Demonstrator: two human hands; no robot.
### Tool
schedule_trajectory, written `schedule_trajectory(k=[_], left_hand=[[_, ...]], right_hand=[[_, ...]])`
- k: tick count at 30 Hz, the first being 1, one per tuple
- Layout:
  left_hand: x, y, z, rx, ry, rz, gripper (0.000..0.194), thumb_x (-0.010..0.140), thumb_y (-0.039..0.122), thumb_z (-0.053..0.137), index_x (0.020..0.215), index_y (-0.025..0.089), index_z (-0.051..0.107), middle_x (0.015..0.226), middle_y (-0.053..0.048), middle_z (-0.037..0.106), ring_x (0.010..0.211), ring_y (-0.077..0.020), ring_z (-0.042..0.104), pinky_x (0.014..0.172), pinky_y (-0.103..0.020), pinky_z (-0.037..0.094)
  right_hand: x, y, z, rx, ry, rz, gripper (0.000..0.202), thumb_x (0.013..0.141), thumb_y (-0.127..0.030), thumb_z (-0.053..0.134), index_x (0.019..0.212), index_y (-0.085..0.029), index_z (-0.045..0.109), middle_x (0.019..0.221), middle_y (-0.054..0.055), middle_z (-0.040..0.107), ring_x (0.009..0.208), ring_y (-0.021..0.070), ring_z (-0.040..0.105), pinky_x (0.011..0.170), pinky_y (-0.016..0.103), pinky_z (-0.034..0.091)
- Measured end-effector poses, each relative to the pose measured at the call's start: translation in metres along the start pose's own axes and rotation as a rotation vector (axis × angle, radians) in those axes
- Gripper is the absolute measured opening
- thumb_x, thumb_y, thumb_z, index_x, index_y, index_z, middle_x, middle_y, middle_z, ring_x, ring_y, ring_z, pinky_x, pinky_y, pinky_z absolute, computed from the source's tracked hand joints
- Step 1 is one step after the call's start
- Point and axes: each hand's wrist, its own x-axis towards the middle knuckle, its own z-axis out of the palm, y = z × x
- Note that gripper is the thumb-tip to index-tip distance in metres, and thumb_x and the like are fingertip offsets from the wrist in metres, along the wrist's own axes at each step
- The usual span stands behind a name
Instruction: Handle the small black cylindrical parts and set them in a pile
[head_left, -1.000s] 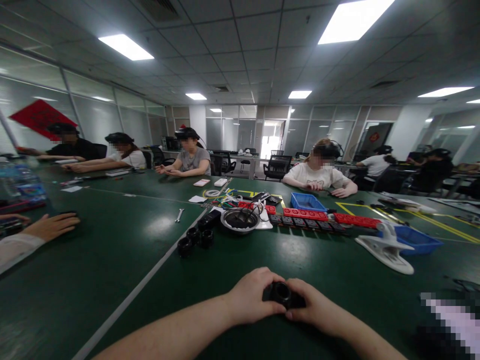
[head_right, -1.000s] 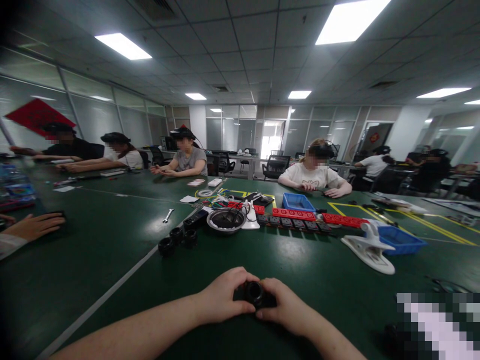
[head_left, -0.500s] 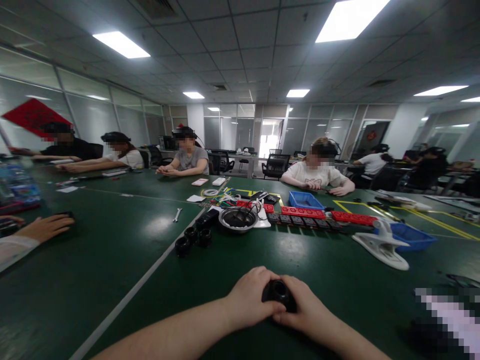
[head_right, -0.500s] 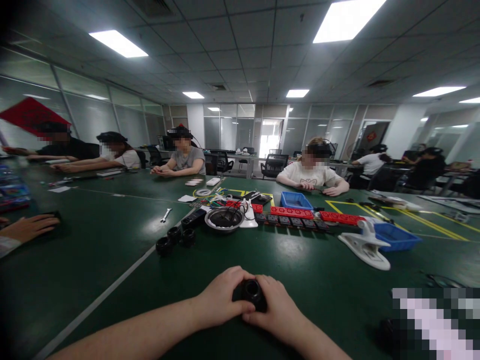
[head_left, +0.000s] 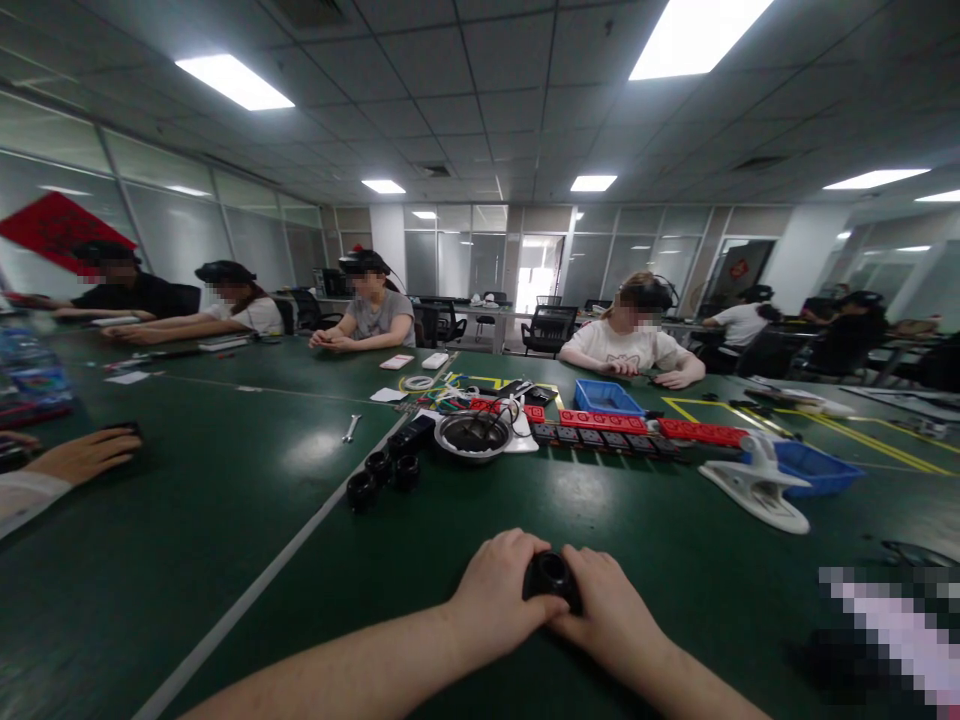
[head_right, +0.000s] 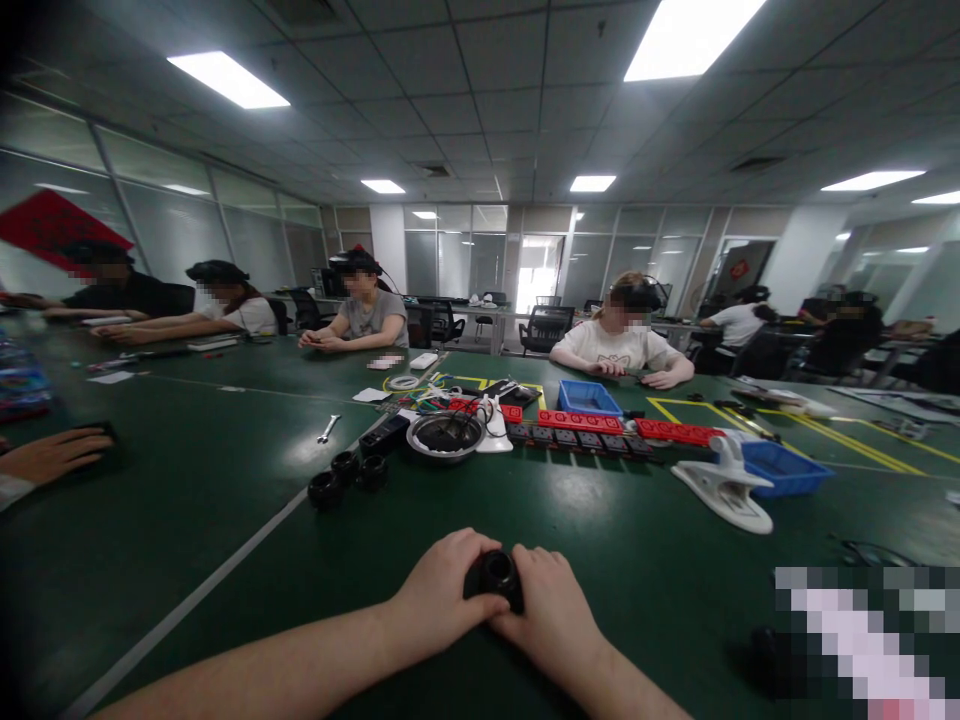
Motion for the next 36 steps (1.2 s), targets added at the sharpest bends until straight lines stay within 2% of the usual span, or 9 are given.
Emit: schedule_trajectory(k=[5,9,14,18,23,26,28,32,36], left_hand=[[0.005,-0.006,-0.01,-0.082,-0.108,0.129,0.039,0.066,0.029,0.071,0.101,0.022,0.056,0.095,-0.001,0.055,0.09,-0.0189,0.051,0.078,-0.027,0.04],[0.007,-0.01,-0.015,-0.12,-0.159,0.18,0.04,0.066,0.028,0.071,0.103,0.022,0.055,0.093,0.0,0.055,0.086,-0.0172,0.052,0.074,-0.025,0.041],[0.004,-0.004,-0.009,-0.098,-0.108,0.11,0.038,0.064,0.026,0.072,0.099,0.021,0.056,0.092,0.0,0.055,0.086,-0.0179,0.052,0.074,-0.026,0.04],[0.001,-0.002,-0.008,-0.057,-0.072,0.094,0.037,0.065,0.026,0.071,0.098,0.02,0.056,0.093,-0.001,0.055,0.087,-0.0193,0.051,0.076,-0.028,0.04],[0.005,-0.008,-0.015,-0.093,-0.165,0.21,0.041,0.067,0.024,0.069,0.106,0.023,0.054,0.096,-0.001,0.055,0.091,-0.0184,0.051,0.08,-0.028,0.039],[0.007,-0.011,-0.019,-0.1,-0.203,0.238,0.041,0.07,0.026,0.068,0.108,0.025,0.053,0.096,-0.001,0.055,0.09,-0.0181,0.051,0.08,-0.027,0.039],[0.007,-0.011,-0.018,-0.101,-0.195,0.224,0.04,0.069,0.027,0.068,0.106,0.024,0.054,0.095,-0.001,0.054,0.089,-0.018,0.051,0.079,-0.027,0.04],[0.004,-0.005,-0.01,-0.093,-0.128,0.121,0.038,0.065,0.029,0.071,0.099,0.021,0.056,0.094,-0.001,0.054,0.088,-0.0186,0.051,0.077,-0.027,0.04],[0.002,0.0,-0.005,-0.065,-0.074,0.03,0.037,0.064,0.027,0.07,0.097,0.02,0.055,0.094,-0.001,0.053,0.089,-0.0199,0.05,0.078,-0.029,0.039]], right_hand=[[0.001,0.01,-0.012,0.218,-0.111,-0.14,0.033,0.067,-0.029,0.064,0.096,-0.019,0.055,0.093,0.005,0.058,0.086,0.0217,0.051,0.076,0.032,0.038],[0.006,0.02,-0.014,0.308,-0.192,-0.163,0.029,0.067,-0.03,0.065,0.092,-0.019,0.058,0.089,0.003,0.058,0.083,0.0201,0.052,0.073,0.029,0.039],[0.004,0.01,-0.003,0.123,-0.092,-0.003,0.03,0.06,-0.033,0.069,0.081,-0.016,0.056,0.08,0.004,0.059,0.072,0.0199,0.053,0.062,0.028,0.037],[-0.001,0.001,-0.002,-0.011,-0.02,-0.013,0.027,0.063,-0.033,0.066,0.08,-0.015,0.056,0.079,0.006,0.061,0.074,0.022,0.053,0.07,0.033,0.036],[0.0,0.008,-0.014,0.215,-0.135,-0.128,0.04,0.065,-0.034,0.067,0.1,-0.018,0.055,0.095,0.005,0.059,0.088,0.0221,0.051,0.077,0.032,0.037],[0.003,0.016,-0.018,0.319,-0.222,-0.167,0.032,0.068,-0.031,0.065,0.097,-0.019,0.058,0.09,0.003,0.058,0.085,0.0201,0.051,0.074,0.03,0.038],[0.004,0.019,-0.017,0.349,-0.236,-0.153,0.029,0.066,-0.029,0.067,0.093,-0.018,0.059,0.088,0.002,0.058,0.082,0.0192,0.052,0.071,0.028,0.039],[0.003,0.012,-0.008,0.203,-0.137,-0.02,0.033,0.061,-0.033,0.071,0.085,-0.016,0.058,0.084,0.004,0.059,0.076,0.0202,0.053,0.065,0.028,0.038],[-0.001,0.0,-0.002,-0.044,-0.013,-0.018,0.031,0.067,-0.039,0.064,0.084,-0.014,0.055,0.082,0.008,0.061,0.076,0.0233,0.053,0.071,0.035,0.037]])
